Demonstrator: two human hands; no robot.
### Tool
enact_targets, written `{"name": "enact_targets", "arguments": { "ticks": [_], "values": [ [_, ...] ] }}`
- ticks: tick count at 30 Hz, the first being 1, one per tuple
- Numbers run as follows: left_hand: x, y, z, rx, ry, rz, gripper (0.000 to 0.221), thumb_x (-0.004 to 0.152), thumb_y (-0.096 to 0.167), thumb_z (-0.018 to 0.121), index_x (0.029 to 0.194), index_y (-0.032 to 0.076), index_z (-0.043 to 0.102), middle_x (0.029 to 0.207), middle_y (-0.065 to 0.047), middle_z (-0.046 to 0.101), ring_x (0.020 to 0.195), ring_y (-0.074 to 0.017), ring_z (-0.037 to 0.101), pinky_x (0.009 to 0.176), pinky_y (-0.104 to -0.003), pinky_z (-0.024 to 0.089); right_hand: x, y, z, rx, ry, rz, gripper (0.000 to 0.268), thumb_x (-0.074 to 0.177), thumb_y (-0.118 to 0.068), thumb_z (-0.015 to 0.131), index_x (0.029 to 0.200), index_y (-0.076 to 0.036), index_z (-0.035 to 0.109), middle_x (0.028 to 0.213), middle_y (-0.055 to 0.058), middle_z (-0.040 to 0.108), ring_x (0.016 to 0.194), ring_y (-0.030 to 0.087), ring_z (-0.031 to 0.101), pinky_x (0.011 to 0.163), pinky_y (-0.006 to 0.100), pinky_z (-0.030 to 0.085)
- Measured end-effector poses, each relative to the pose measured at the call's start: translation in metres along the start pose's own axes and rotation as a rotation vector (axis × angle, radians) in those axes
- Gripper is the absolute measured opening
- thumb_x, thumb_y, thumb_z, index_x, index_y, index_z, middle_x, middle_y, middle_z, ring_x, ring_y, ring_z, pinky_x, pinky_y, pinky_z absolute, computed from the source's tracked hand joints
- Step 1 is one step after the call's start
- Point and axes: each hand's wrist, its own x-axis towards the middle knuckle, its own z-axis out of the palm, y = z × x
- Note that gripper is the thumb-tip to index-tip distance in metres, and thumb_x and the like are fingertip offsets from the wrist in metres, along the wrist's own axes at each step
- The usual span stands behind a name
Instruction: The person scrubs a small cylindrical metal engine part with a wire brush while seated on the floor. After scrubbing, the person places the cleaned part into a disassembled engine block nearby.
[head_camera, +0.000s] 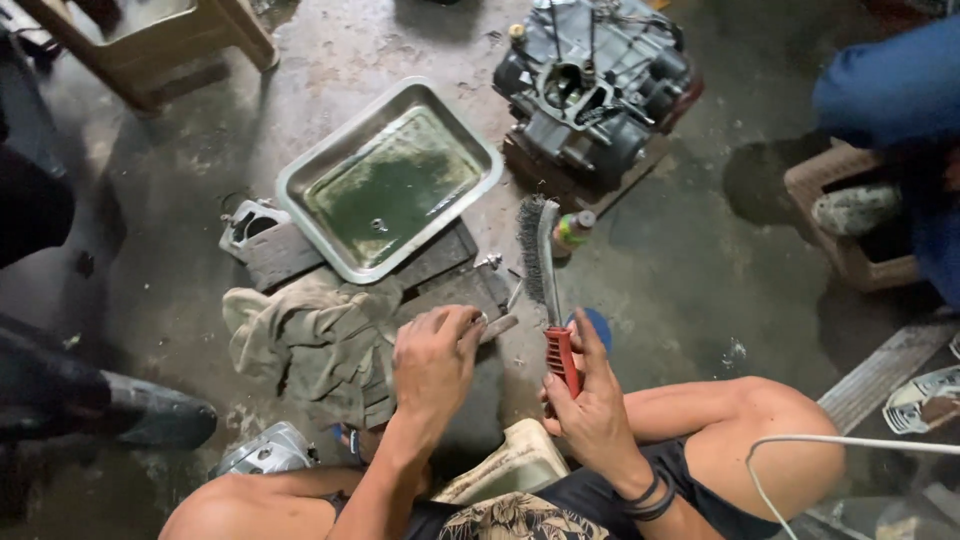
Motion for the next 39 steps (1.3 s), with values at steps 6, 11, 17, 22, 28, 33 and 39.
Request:
{"name": "enact_targets", "arguments": {
  "ticks": [6,11,17,22,28,33,39],
  "values": [
    [0.025,-0.004,0.056,0.072,0.105,0.075,0.009,0.093,0.024,0.069,0.101,0.022,0.073,0.102,0.003,0.076,0.098,-0.0240,0.067,0.086,-0.045,0.044,-0.006,0.042,-0.021,-0.125,0.073,0.154,0.060,0.096,-0.016,0.052,0.155,-0.024,0.047,0.133,0.009,0.059,0.115,0.028,0.059,0.092,0.040,0.047],
    [0.028,-0.003,0.063,0.154,0.201,0.111,0.013,0.094,0.032,0.073,0.100,0.022,0.079,0.102,0.005,0.075,0.098,-0.0221,0.061,0.091,-0.045,0.043,-0.008,0.051,-0.028,-0.064,0.065,0.139,0.045,0.093,-0.026,0.055,0.136,-0.017,0.062,0.133,0.005,0.071,0.120,0.023,0.067,0.099,0.037,0.050],
    [0.020,-0.014,0.067,0.157,0.160,0.114,0.016,0.096,0.028,0.072,0.110,0.023,0.078,0.104,0.002,0.071,0.103,-0.0254,0.059,0.089,-0.046,0.043,-0.012,0.062,-0.025,-0.169,0.057,0.065,0.044,0.099,-0.028,0.054,0.140,-0.017,0.061,0.128,0.010,0.071,0.115,0.025,0.069,0.095,0.037,0.052],
    [0.022,-0.013,0.069,0.189,0.200,0.159,0.015,0.092,0.026,0.078,0.106,0.021,0.078,0.102,0.004,0.076,0.103,-0.0211,0.062,0.093,-0.042,0.038,-0.018,0.056,-0.031,-0.169,0.013,0.069,0.045,0.098,-0.025,0.054,0.142,-0.020,0.061,0.120,0.007,0.073,0.107,0.024,0.072,0.084,0.035,0.054],
    [0.027,-0.004,0.064,0.220,0.280,0.230,0.007,0.093,0.017,0.076,0.099,0.018,0.078,0.099,0.005,0.076,0.102,-0.0228,0.066,0.092,-0.042,0.037,-0.014,0.050,-0.030,-0.150,0.000,0.012,0.040,0.099,-0.023,0.051,0.137,-0.016,0.062,0.123,0.009,0.072,0.111,0.025,0.072,0.090,0.036,0.054],
    [0.025,-0.007,0.066,0.199,0.286,0.237,0.011,0.090,0.012,0.074,0.098,0.018,0.079,0.096,0.006,0.077,0.099,-0.0213,0.068,0.092,-0.043,0.035,0.007,0.037,-0.018,-0.111,0.014,-0.017,0.040,0.098,-0.016,0.051,0.136,-0.012,0.061,0.119,0.012,0.074,0.108,0.023,0.074,0.093,0.033,0.057],
    [0.026,-0.007,0.066,0.199,0.301,0.209,0.007,0.094,0.018,0.074,0.099,0.019,0.079,0.095,0.005,0.079,0.099,-0.0190,0.069,0.092,-0.042,0.033,0.013,0.032,-0.013,-0.098,0.019,-0.071,0.037,0.101,-0.012,0.050,0.137,-0.006,0.058,0.121,0.016,0.072,0.110,0.023,0.073,0.093,0.033,0.058]
  ]
}}
